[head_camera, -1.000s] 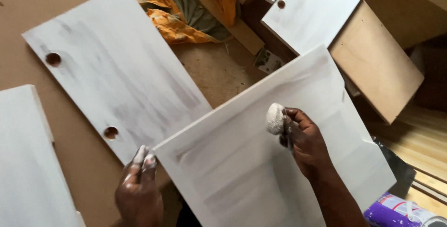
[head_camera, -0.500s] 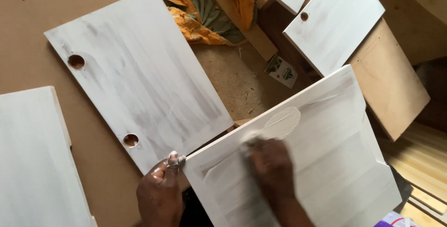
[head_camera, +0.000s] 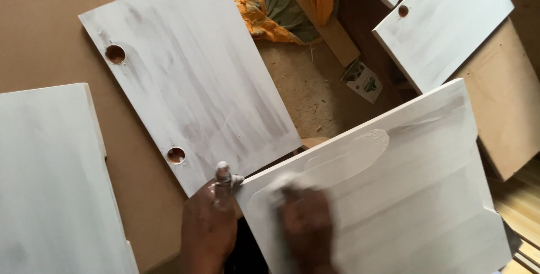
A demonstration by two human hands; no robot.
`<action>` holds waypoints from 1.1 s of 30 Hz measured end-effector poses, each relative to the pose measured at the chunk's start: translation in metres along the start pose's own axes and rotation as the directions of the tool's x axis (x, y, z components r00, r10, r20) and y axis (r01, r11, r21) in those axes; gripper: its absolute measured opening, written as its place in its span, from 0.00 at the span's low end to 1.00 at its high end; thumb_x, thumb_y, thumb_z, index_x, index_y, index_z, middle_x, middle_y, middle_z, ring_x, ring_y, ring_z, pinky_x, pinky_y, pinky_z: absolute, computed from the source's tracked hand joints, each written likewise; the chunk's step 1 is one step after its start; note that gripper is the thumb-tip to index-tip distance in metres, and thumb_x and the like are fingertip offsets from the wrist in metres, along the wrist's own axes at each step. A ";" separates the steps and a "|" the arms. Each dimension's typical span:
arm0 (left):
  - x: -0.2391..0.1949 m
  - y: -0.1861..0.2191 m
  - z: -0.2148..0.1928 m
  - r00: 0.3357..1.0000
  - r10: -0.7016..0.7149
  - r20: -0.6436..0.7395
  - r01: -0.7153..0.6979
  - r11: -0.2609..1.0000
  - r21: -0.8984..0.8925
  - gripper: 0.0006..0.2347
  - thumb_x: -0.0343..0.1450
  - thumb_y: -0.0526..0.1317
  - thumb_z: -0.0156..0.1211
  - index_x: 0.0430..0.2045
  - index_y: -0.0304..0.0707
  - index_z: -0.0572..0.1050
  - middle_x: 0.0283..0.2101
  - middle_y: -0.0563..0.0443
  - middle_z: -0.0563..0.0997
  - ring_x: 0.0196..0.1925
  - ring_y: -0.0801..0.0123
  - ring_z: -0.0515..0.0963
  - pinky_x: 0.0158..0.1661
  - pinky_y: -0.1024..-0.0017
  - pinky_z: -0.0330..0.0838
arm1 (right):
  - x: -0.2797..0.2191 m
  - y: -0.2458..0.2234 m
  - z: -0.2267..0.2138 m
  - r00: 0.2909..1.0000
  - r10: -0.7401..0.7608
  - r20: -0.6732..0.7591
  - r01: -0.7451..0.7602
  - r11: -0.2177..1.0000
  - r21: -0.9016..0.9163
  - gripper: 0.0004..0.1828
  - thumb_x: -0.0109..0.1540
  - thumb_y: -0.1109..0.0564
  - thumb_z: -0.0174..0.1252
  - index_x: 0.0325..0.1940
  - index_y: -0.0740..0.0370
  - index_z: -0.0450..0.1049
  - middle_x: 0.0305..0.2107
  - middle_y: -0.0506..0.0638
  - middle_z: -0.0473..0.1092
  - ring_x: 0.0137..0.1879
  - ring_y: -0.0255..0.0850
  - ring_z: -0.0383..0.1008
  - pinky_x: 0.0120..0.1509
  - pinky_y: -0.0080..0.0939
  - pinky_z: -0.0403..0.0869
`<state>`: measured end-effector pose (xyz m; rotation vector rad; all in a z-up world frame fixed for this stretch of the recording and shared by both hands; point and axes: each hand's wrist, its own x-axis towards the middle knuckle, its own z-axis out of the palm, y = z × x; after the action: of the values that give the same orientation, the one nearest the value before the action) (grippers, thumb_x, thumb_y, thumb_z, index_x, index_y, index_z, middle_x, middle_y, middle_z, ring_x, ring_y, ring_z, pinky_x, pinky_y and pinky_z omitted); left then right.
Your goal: Applying white paint or primer to wooden furniture panels using a sponge applicator.
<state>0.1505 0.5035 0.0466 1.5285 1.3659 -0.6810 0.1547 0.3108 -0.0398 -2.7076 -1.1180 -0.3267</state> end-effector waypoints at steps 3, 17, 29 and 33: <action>0.000 -0.004 0.004 0.998 0.056 -0.016 -0.055 0.997 0.057 0.31 0.71 0.63 0.29 0.40 0.52 0.87 0.46 0.51 0.88 0.53 0.57 0.82 0.54 0.65 0.71 | -0.016 0.161 0.023 0.954 0.271 0.130 -0.048 0.564 -0.824 0.24 0.82 0.39 0.44 0.32 0.44 0.59 0.25 0.38 0.59 0.29 0.30 0.63 0.28 0.32 0.61; -0.005 0.023 0.023 0.996 0.083 -0.017 -0.072 0.939 0.337 0.30 0.74 0.66 0.32 0.26 0.43 0.79 0.41 0.39 0.82 0.51 0.42 0.77 0.52 0.49 0.67 | -0.004 -0.025 0.001 0.958 0.279 -0.069 -0.245 0.917 0.314 0.11 0.65 0.59 0.54 0.28 0.63 0.71 0.21 0.54 0.64 0.27 0.51 0.63 0.34 0.51 0.65; -0.004 0.019 0.059 0.993 0.039 -0.109 0.017 0.884 0.467 0.29 0.72 0.69 0.31 0.39 0.57 0.82 0.49 0.56 0.78 0.56 0.55 0.76 0.54 0.55 0.71 | 0.058 0.404 -0.021 0.629 0.778 -0.002 -0.768 0.621 0.158 0.05 0.71 0.54 0.59 0.44 0.56 0.78 0.39 0.48 0.77 0.43 0.40 0.75 0.45 0.43 0.73; 0.002 0.016 0.046 0.998 0.048 -0.036 -0.028 0.903 0.428 0.34 0.75 0.66 0.23 0.26 0.42 0.80 0.42 0.43 0.80 0.50 0.47 0.78 0.52 0.50 0.69 | 0.062 0.327 -0.011 0.581 0.814 0.024 -0.813 0.578 0.060 0.17 0.70 0.39 0.62 0.39 0.52 0.72 0.29 0.49 0.73 0.34 0.47 0.71 0.37 0.53 0.67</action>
<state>0.1747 0.4641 0.0315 1.9201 1.2683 -0.9741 0.4291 0.1219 -0.0431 -2.7931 0.2278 -0.1267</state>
